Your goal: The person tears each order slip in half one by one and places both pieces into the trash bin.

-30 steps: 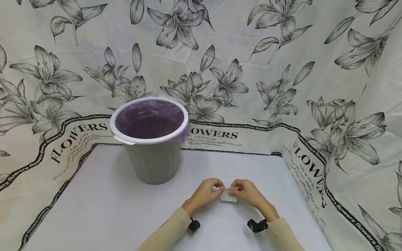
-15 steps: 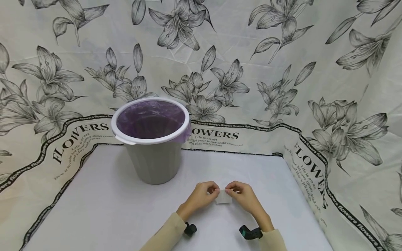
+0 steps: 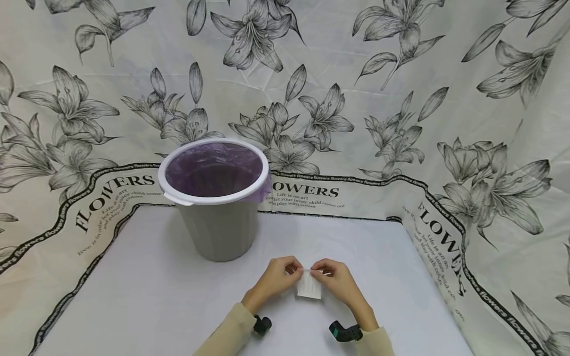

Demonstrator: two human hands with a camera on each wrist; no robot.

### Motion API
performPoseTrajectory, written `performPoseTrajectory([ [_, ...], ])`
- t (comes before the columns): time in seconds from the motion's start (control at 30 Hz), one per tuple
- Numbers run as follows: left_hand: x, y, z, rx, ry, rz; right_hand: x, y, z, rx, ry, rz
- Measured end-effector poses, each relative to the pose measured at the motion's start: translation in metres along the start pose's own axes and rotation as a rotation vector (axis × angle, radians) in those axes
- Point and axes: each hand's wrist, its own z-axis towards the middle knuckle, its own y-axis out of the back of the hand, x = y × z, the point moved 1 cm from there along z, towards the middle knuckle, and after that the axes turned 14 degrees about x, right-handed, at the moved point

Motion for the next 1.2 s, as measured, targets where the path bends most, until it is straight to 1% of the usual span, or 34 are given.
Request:
performPoseTrajectory([
  [0.13, 0.004, 0.003, -0.003, 0.004, 0.004, -0.010, 0.002, -0.007, 0.003, 0.003, 0.011, 0.007],
  [0.27, 0.007, 0.007, -0.009, -0.020, 0.001, -0.006, 0.004, -0.015, 0.006, 0.003, 0.025, 0.010],
  [0.37, 0.010, 0.010, -0.014, -0.031, 0.018, 0.008, 0.008, -0.023, 0.009, 0.015, 0.039, -0.002],
  [0.53, 0.015, 0.017, -0.022, -0.015, 0.054, 0.014, 0.012, -0.036, 0.012, 0.002, 0.045, -0.011],
  [0.67, 0.015, 0.024, -0.031, -0.023, 0.067, 0.000, 0.018, -0.044, 0.015, -0.009, 0.050, 0.005],
  [0.83, 0.014, 0.032, -0.043, -0.046, 0.104, -0.009, 0.027, -0.053, 0.019, -0.002, 0.074, 0.030],
  [0.97, 0.013, 0.035, -0.047, -0.061, 0.109, -0.002, 0.029, -0.056, 0.019, 0.001, 0.076, 0.050],
  [1.2, 0.013, 0.035, -0.049, -0.083, 0.092, 0.000, 0.027, -0.054, 0.017, -0.001, 0.073, 0.047],
])
